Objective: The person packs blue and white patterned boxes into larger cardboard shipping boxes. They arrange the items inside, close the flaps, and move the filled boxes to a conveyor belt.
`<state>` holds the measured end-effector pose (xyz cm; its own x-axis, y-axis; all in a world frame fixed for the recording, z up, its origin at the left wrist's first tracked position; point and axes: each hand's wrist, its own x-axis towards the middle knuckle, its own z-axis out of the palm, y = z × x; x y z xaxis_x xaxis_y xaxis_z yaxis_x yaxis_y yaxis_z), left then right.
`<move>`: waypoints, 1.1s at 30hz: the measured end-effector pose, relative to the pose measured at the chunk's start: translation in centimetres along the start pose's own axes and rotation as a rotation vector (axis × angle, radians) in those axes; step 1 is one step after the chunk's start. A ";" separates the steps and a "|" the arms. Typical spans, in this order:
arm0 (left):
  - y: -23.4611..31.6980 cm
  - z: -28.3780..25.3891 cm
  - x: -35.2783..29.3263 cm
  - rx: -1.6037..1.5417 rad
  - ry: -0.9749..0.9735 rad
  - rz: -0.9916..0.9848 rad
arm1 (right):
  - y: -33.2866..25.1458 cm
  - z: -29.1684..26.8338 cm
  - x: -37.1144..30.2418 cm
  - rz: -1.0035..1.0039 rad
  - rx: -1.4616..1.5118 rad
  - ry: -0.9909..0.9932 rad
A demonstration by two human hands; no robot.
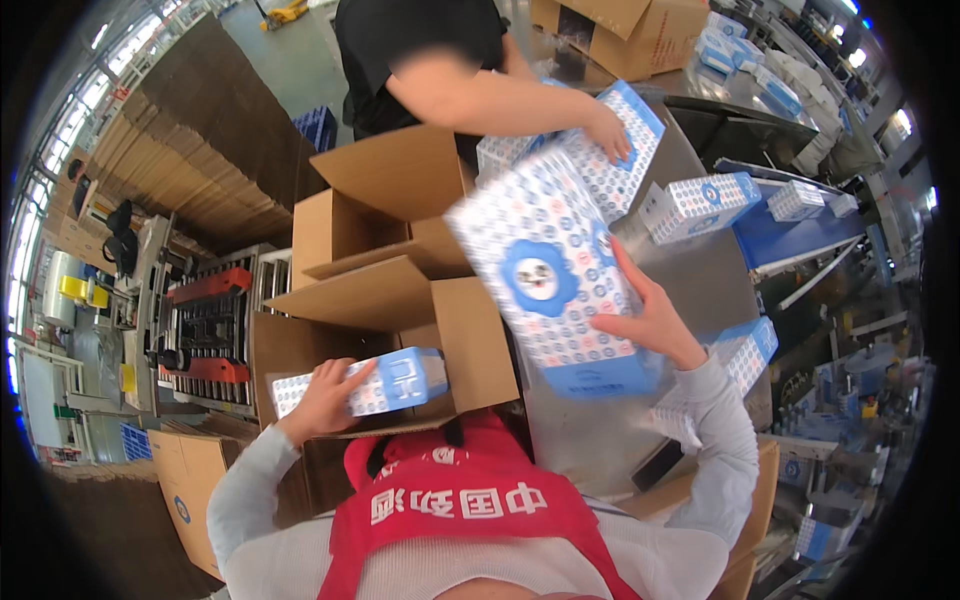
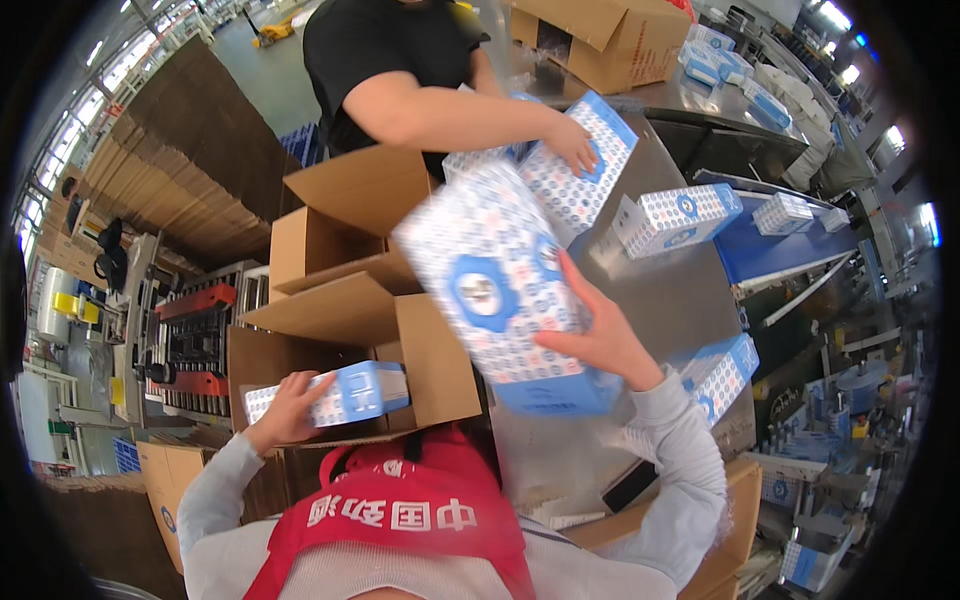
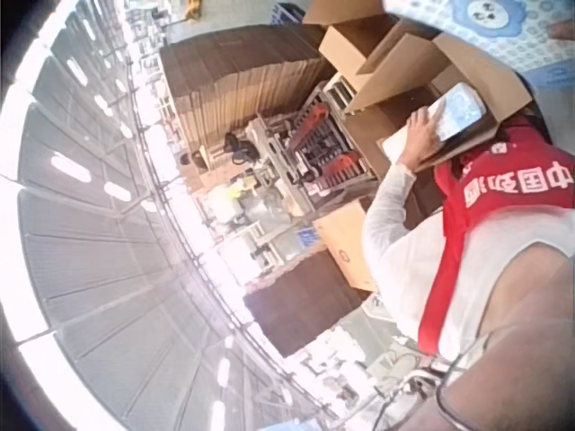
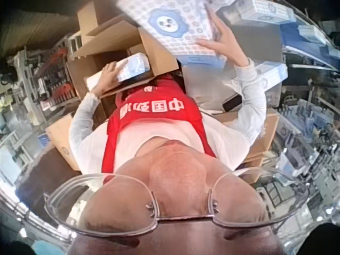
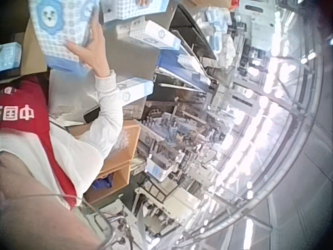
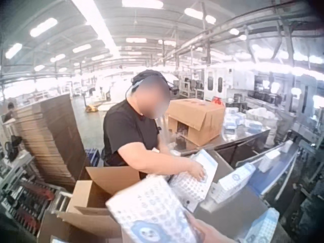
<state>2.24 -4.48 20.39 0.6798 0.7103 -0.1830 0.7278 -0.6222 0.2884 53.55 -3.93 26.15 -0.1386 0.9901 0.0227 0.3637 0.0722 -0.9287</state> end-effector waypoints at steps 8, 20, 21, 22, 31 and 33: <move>-6.1 17.8 0.6 -0.063 -0.266 0.203 | -2.1 28.0 7.6 -0.685 -0.394 -0.384; -7.9 22.3 -2.2 0.247 -0.264 -0.110 | 20.4 51.5 4.9 0.020 -0.651 -0.698; -10.5 25.8 -2.2 0.187 -0.568 -0.144 | 21.8 51.7 3.7 -0.017 -0.677 -0.703; -11.2 26.5 -2.2 0.127 -0.636 -0.123 | 19.7 49.4 4.8 -0.061 -0.589 -0.879; -7.1 18.4 4.5 -0.299 -0.214 -0.075 | 17.1 2.3 6.0 -0.112 -0.868 0.524; -1.2 12.7 7.9 -0.339 -0.062 -0.094 | 17.5 -5.5 8.9 0.090 -0.991 0.755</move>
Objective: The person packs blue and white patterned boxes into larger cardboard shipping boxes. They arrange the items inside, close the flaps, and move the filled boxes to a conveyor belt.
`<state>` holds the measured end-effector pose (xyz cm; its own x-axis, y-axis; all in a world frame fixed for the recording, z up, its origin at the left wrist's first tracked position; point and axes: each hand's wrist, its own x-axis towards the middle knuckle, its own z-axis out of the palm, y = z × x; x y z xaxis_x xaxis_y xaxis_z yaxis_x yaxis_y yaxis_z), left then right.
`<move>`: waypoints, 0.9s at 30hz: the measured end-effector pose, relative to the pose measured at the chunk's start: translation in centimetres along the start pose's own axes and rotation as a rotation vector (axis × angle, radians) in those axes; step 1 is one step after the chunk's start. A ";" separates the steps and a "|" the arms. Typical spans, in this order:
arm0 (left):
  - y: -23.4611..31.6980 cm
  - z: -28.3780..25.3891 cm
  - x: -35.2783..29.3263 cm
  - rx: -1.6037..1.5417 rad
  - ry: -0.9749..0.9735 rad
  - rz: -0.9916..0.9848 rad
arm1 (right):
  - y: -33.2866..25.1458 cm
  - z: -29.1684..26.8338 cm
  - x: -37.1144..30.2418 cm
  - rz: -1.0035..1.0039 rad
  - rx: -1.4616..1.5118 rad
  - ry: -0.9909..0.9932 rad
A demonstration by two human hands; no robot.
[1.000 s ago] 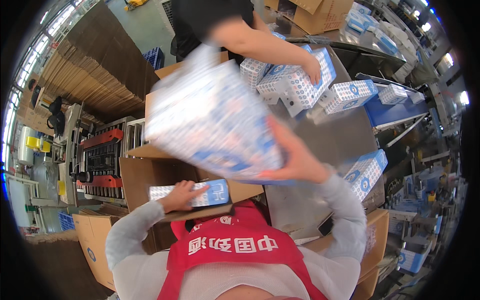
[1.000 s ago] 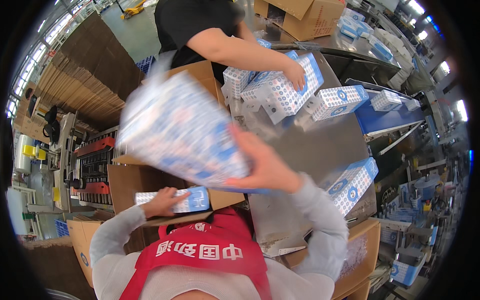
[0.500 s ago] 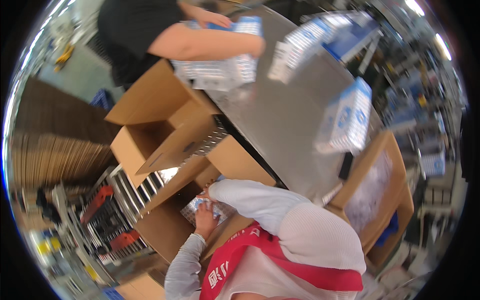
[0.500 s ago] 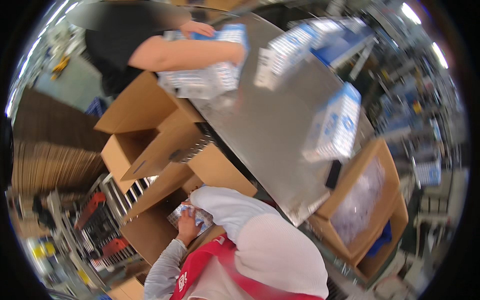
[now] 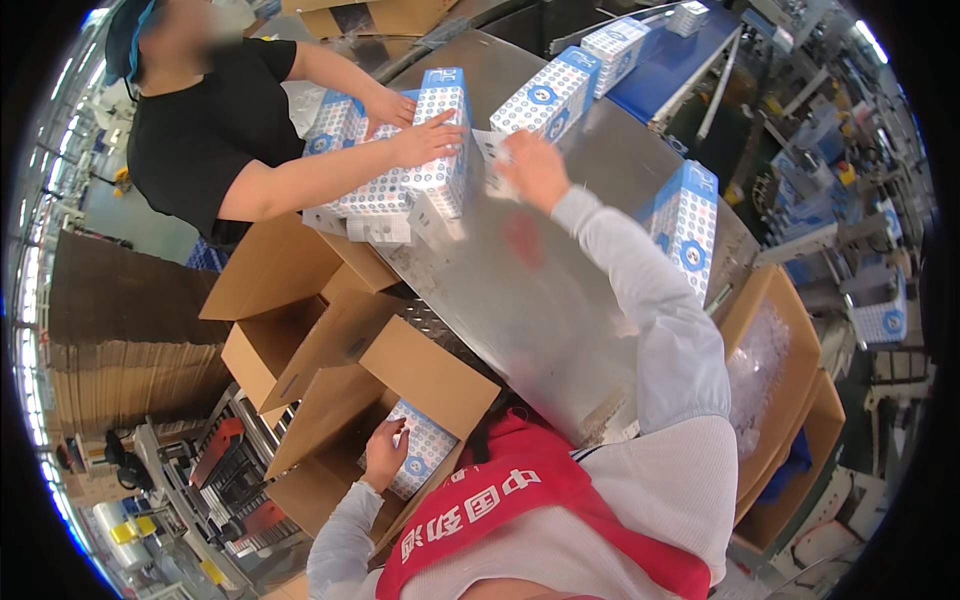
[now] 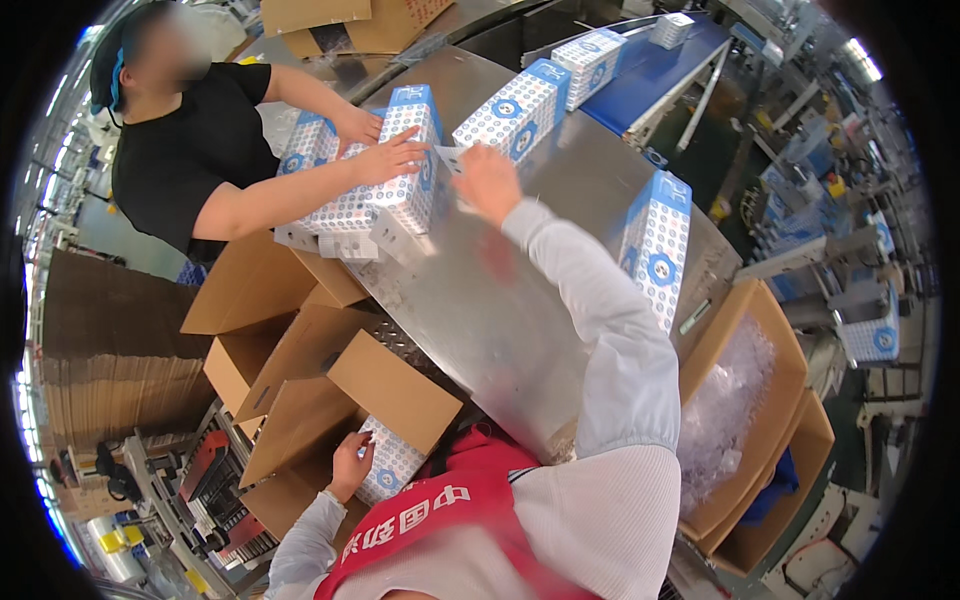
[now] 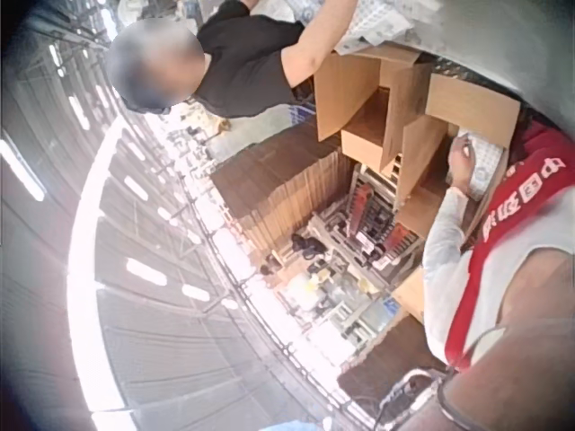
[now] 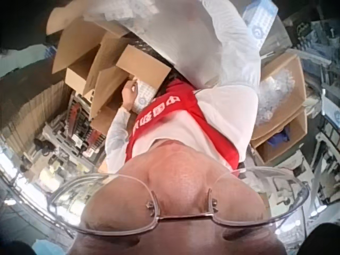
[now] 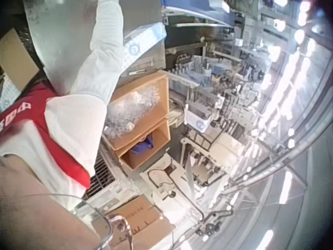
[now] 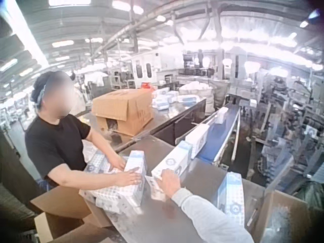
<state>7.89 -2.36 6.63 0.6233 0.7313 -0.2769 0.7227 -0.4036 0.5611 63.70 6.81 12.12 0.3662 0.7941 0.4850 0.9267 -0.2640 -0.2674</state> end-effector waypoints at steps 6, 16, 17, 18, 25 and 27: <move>13.3 -2.6 9.1 -0.014 0.137 0.264 | 12.8 6.8 5.4 0.859 0.701 -0.238; 26.1 1.0 18.7 0.276 0.219 0.440 | -0.8 -8.1 -18.3 0.234 1.049 -0.717; 25.7 3.5 20.0 0.327 0.206 0.382 | -1.1 -10.1 -20.2 0.205 0.870 -0.548; 25.5 5.2 21.1 0.375 0.191 0.327 | -0.7 -11.7 -22.4 0.268 0.756 -0.425; 18.2 2.4 25.0 0.079 0.413 0.260 | 0.1 -9.7 -34.0 0.701 0.549 -0.359; 18.9 0.6 24.9 -0.128 0.355 0.437 | 0.9 -7.0 -34.8 0.731 0.562 -0.283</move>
<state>37.26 7.89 9.87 0.7015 0.6601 0.2687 0.3649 -0.6565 0.6602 52.40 -24.93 0.82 0.7351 0.6591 -0.1588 0.2748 -0.5038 -0.8189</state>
